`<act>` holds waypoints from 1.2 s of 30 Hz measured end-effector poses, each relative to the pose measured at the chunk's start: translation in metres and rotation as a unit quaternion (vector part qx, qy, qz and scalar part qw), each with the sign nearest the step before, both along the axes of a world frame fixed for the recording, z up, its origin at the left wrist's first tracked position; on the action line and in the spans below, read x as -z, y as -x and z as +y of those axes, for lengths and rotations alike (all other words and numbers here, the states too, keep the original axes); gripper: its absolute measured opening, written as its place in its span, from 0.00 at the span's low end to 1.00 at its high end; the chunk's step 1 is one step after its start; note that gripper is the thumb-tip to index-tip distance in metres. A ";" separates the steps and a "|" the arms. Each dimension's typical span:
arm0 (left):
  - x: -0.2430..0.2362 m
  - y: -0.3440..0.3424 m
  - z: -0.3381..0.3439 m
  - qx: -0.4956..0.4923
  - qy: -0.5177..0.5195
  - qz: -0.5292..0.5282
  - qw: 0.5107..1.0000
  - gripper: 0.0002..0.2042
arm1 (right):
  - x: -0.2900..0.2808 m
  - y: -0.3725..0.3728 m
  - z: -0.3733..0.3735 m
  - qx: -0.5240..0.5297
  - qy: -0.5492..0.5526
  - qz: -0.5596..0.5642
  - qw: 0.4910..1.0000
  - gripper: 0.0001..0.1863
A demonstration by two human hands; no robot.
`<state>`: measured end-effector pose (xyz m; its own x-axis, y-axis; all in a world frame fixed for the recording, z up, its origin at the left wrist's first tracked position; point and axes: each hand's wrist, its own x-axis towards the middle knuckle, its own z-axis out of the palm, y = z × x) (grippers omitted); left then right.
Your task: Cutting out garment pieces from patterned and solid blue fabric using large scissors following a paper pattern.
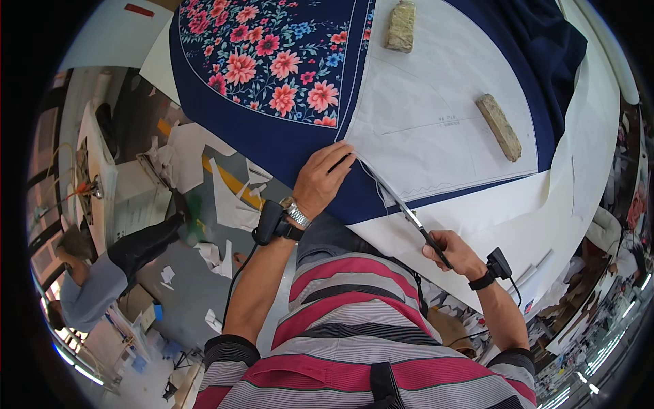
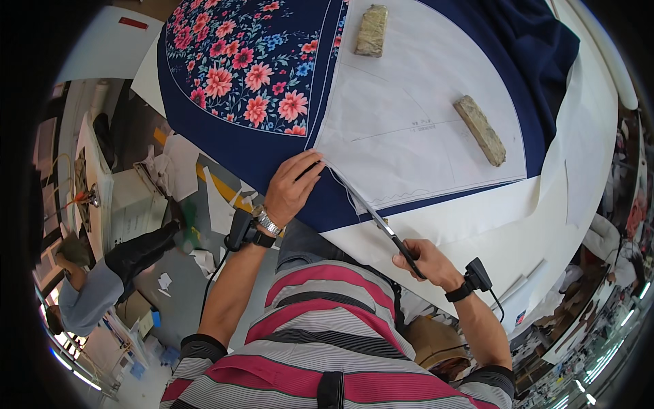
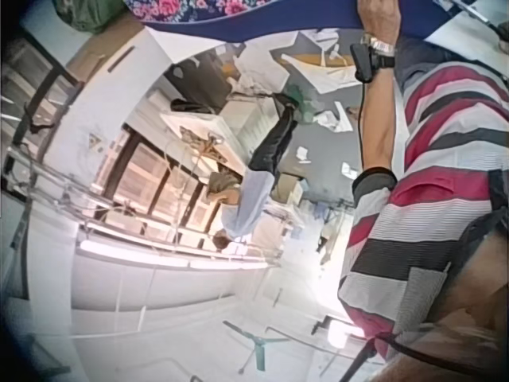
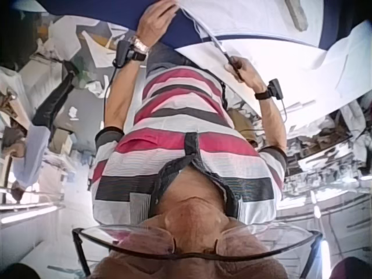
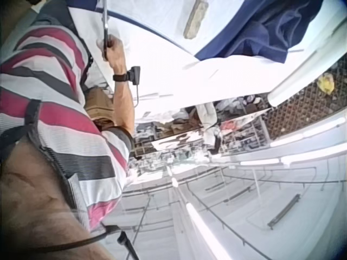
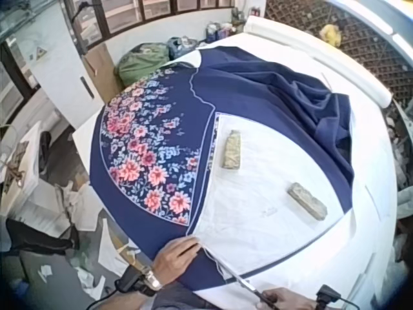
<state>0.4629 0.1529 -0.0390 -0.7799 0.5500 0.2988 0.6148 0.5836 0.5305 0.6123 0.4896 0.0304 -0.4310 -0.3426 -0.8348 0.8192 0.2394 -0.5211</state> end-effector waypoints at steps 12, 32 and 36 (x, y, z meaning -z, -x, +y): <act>0.002 -0.003 -0.003 -0.011 0.006 0.011 1.000 0.16 | 0.000 0.013 0.006 -0.025 -0.012 -0.003 1.000 0.26; 0.004 -0.006 -0.007 -0.030 0.008 0.012 0.999 0.15 | 0.007 0.037 0.011 -0.063 -0.005 0.033 0.997 0.31; 0.005 -0.007 -0.010 -0.036 0.010 0.012 0.999 0.15 | 0.005 0.042 0.011 -0.080 -0.015 0.036 0.996 0.29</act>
